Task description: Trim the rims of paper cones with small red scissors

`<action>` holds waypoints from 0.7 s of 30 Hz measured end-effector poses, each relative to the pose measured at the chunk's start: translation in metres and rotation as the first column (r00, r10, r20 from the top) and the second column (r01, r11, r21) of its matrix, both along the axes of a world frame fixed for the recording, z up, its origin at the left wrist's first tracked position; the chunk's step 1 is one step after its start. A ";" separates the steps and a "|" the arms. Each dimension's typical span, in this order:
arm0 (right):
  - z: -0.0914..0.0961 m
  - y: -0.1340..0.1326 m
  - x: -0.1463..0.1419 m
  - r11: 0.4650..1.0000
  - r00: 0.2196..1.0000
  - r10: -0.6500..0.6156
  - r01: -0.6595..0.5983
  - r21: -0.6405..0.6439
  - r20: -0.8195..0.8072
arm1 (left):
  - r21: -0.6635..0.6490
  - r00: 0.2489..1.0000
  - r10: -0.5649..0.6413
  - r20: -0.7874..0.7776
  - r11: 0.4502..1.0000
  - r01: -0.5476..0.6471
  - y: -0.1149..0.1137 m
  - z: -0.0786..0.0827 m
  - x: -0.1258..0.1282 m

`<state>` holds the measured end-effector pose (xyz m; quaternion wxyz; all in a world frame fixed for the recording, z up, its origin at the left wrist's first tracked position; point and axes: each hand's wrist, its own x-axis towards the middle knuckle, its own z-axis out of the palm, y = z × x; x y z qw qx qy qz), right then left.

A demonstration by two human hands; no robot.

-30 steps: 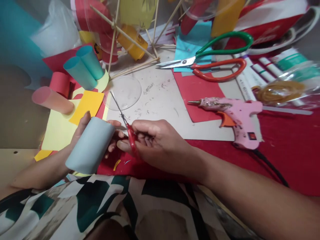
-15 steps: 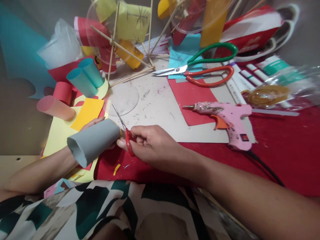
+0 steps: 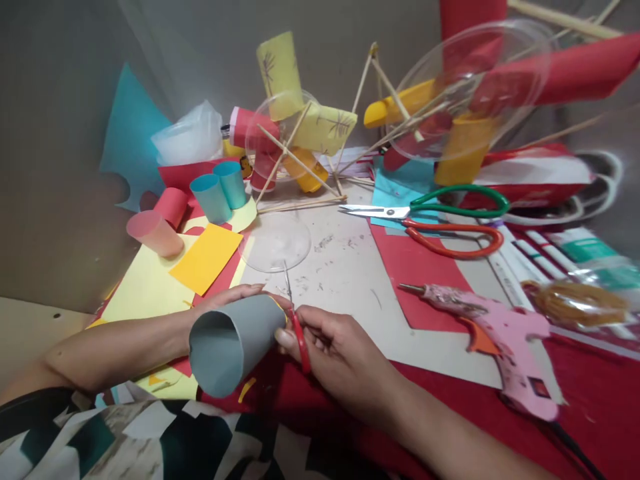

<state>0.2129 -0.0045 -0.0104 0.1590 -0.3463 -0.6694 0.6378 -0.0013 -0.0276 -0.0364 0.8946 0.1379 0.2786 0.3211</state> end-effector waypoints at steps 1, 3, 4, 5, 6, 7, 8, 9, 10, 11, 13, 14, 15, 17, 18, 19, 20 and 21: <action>0.001 0.000 0.000 1.000 1.000 -0.016 0.016 -0.006 -0.002 | 0.016 0.999 -0.022 0.042 1.000 0.022 0.002 -0.004 -0.003; 0.004 0.000 0.000 0.998 0.998 -0.063 0.063 -0.012 -0.006 | 0.030 0.994 -0.036 0.101 0.999 0.033 0.007 -0.009 -0.008; 0.006 0.000 0.000 0.996 0.996 -0.089 0.089 -0.013 -0.002 | 0.030 0.994 -0.024 0.110 0.999 0.021 0.010 -0.009 -0.011; 0.007 -0.001 0.001 0.994 0.994 -0.112 0.112 -0.013 0.008 | 0.031 0.994 -0.004 0.109 1.000 0.001 0.012 -0.009 -0.014; 0.007 -0.001 0.001 0.992 0.991 -0.129 0.129 -0.015 0.023 | 0.037 0.995 0.024 0.092 0.999 -0.028 0.014 -0.007 -0.016; 0.007 -0.002 0.001 0.990 0.989 -0.143 0.143 -0.016 0.039 | 0.049 0.997 0.054 0.063 0.997 -0.057 0.015 -0.004 -0.019; 0.007 -0.002 0.001 0.988 0.987 -0.151 0.151 -0.013 0.048 | 0.071 0.995 0.092 0.028 0.993 -0.093 0.015 -0.001 -0.021; 0.006 -0.002 0.001 0.989 0.988 -0.150 0.150 -0.005 0.046 | 0.085 0.989 0.149 -0.016 0.986 -0.147 0.015 0.002 -0.022; 0.005 -0.002 0.001 0.990 0.989 -0.144 0.144 0.008 0.038 | 0.094 0.983 0.177 -0.044 0.981 -0.173 0.014 0.005 -0.024; 0.004 -0.002 0.001 0.991 0.991 -0.134 0.133 0.027 0.028 | 0.099 0.978 0.199 -0.061 0.976 -0.192 0.013 0.008 -0.024; 0.003 -0.001 0.000 0.991 0.992 -0.122 0.120 0.066 0.035 | 0.111 0.971 0.226 -0.078 0.970 -0.216 0.012 0.011 -0.024; 0.004 -0.001 0.000 0.989 0.990 -0.127 0.123 0.079 0.054 | 0.120 0.968 0.235 -0.086 0.967 -0.224 0.011 0.012 -0.024; 0.005 0.000 -0.001 0.988 0.987 -0.138 0.131 0.087 0.077 | 0.128 0.965 0.245 -0.098 0.964 -0.232 0.011 0.012 -0.023; 0.008 0.000 -0.002 0.984 0.982 -0.156 0.145 0.102 0.106 | 0.138 0.954 0.272 -0.126 0.957 -0.254 0.011 0.012 -0.021; 0.009 -0.001 -0.002 0.982 0.981 -0.163 0.152 0.109 0.102 | 0.141 0.946 0.289 -0.144 0.953 -0.270 0.011 0.013 -0.020; 0.011 -0.001 -0.002 0.981 0.982 -0.167 0.157 0.116 0.087 | 0.142 0.937 0.307 -0.168 0.948 -0.285 0.012 0.015 -0.019; 0.011 -0.002 -0.002 0.979 0.983 -0.171 0.162 0.124 0.062 | 0.146 0.922 0.330 -0.201 0.941 -0.305 0.014 0.017 -0.018; 0.011 -0.003 -0.001 0.977 0.984 -0.173 0.167 0.131 0.035 | 0.150 0.902 0.355 -0.244 0.933 -0.326 0.016 0.020 -0.017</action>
